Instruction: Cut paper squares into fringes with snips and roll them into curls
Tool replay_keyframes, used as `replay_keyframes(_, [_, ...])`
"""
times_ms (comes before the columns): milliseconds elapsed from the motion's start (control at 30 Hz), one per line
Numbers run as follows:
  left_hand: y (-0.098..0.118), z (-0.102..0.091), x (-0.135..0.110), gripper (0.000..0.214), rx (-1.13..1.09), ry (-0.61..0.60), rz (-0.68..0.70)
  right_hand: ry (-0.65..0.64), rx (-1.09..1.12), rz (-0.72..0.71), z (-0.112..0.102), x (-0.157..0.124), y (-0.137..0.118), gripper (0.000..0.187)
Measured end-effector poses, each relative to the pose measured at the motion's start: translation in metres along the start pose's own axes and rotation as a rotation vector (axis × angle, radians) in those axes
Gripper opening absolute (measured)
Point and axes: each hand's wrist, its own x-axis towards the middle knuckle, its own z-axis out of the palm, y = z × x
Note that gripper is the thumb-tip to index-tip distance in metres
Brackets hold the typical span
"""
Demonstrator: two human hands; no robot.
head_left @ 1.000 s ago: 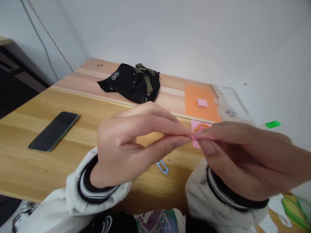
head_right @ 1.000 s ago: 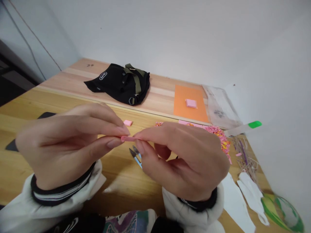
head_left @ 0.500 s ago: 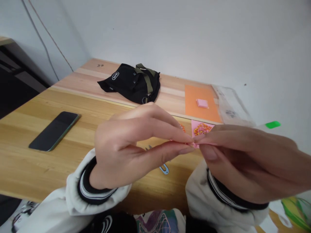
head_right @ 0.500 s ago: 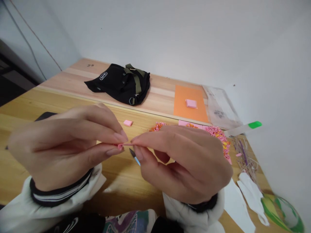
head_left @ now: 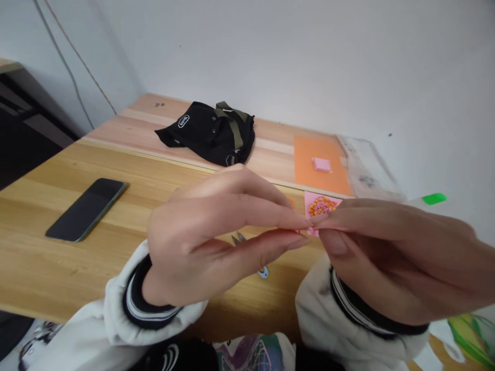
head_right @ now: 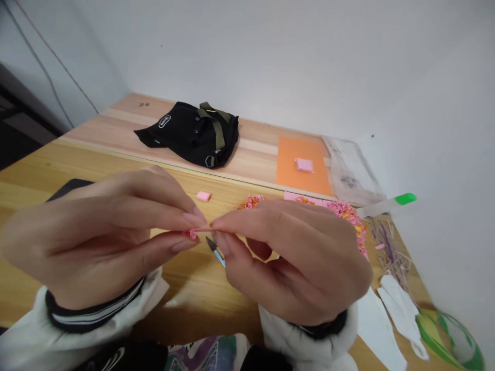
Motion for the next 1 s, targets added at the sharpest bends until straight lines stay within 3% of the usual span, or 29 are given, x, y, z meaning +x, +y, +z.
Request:
replay_keyframes(700, [0.0034, -0.0046, 0.0043, 0.014, 0.035, -0.089, 0.061, 0.028, -0.015, -0.014, -0.0013, -0.0028, 0.0007, 0.011])
replay_keyframes(1000, [0.0021, -0.0032, 0.0012, 0.012, 0.048, -0.057, 0.066, 0.003, -0.047, -0.046, -0.0006, -0.0062, 0.0041, 0.014])
